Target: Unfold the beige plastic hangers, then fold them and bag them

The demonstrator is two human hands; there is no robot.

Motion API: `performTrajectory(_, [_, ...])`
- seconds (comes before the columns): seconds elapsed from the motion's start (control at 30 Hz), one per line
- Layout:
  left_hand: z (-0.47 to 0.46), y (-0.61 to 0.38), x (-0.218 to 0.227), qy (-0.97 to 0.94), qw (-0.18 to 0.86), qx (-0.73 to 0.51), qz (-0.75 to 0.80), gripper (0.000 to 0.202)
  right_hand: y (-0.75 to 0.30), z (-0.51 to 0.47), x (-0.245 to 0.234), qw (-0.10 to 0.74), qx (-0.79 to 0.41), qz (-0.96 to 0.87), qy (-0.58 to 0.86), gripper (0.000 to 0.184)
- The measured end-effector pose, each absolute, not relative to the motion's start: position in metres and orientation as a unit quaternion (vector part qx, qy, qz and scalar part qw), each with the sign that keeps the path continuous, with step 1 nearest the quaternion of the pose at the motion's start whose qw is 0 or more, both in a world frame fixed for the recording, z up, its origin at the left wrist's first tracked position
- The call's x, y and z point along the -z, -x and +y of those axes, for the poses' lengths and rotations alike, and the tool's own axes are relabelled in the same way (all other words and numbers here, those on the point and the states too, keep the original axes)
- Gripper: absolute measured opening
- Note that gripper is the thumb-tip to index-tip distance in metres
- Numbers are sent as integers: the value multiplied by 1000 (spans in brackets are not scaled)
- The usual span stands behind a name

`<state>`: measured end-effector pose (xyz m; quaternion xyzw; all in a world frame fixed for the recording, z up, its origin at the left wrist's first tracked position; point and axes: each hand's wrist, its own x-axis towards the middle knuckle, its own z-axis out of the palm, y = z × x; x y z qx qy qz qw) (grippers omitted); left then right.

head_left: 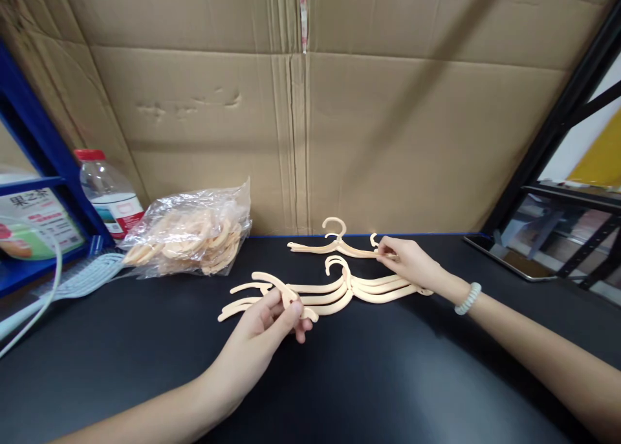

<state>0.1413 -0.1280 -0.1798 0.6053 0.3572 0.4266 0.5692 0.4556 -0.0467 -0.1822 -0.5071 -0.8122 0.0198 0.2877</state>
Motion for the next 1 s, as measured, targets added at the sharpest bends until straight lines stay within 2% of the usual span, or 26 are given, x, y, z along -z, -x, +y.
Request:
performTrajectory(0.1, [-125,-137,176,-606,558,-436,362,28,-461,-53,173,302,-38,-812,499,5])
performTrajectory(0.23, [-122,-132,169,-590,543,-465,374,23,-470,-63,157,293,-111,-819,481,27])
performTrajectory(0.3, [-121,-131,166,-576,546,-476,378,23,-473,-68,149,285,-141,-820,476,31])
performTrajectory(0.57, [-110,-123,163,-498,620,-512,325,20,-480,-86,125,283,-251,-801,464,36])
performTrajectory(1.0, [-116,-127,152,-423,698,-489,309,22,-479,-91,124,286,-265,-805,448,34])
